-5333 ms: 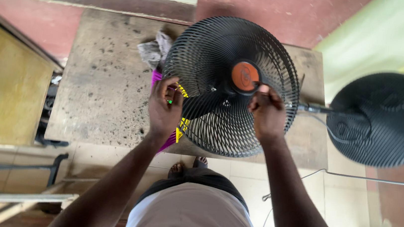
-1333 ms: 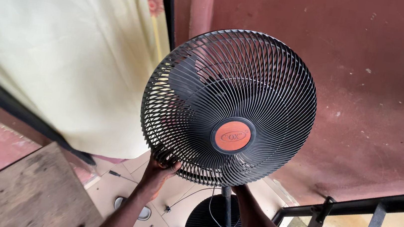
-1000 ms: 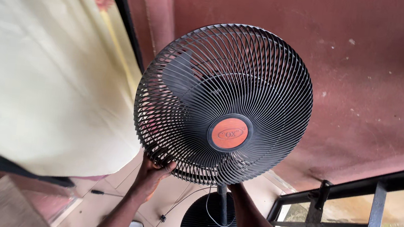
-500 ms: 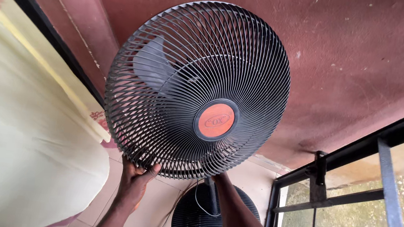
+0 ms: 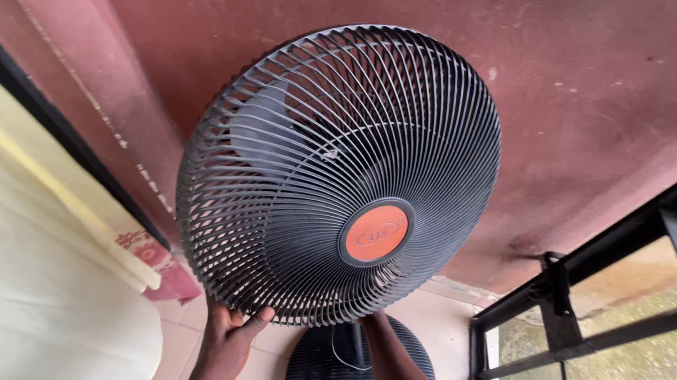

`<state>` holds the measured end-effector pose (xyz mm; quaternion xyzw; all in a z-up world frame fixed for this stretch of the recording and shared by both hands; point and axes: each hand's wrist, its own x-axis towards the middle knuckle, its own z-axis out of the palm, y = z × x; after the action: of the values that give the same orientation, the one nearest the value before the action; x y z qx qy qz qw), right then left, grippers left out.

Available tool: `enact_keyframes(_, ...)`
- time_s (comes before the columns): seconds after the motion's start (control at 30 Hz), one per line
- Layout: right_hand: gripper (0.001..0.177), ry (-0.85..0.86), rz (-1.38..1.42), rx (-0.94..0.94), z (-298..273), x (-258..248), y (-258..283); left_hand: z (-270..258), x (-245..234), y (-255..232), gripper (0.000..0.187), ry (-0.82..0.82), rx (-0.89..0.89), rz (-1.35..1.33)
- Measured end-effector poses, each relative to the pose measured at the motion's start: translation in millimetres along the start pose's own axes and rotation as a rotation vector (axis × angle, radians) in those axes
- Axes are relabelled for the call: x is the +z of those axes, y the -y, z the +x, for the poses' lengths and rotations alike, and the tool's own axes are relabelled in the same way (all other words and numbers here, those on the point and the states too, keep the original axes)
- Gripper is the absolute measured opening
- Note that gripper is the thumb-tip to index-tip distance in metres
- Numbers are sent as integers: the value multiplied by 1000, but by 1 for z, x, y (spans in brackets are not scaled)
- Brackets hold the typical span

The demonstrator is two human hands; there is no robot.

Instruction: The person repairs a black electric fan by bending and securing the metal grill with a wire tie. They manipulate the grill, thread the tie through the mesh, and tighten it to hold the structure in place. The fan remains on a wooden table during the process.

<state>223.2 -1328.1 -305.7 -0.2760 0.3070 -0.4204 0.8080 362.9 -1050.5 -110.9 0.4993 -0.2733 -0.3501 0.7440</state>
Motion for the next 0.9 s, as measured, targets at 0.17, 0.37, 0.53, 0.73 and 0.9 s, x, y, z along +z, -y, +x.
enact_keyframes(0.17, 40, -36, 43, -13, -33, -14, 9, -12, 3, 8, 99, 71, 3, 94)
enact_keyframes(0.37, 41, -100, 143, -49, -95, -28, 19, -42, 15, 29, 92, 153, -35, 117)
enact_keyframes(0.53, 42, -192, 315, -86, -161, -38, 16, -69, 34, 36, 88, 213, -125, 190)
enact_keyframes(0.73, 43, -303, 544, -148, -255, -30, 21, -97, 43, 16, 92, 165, -189, 303)
enact_keyframes(0.9, 49, -362, 642, -51, -319, -12, 31, -141, 28, 8, 82, 60, -313, 378)
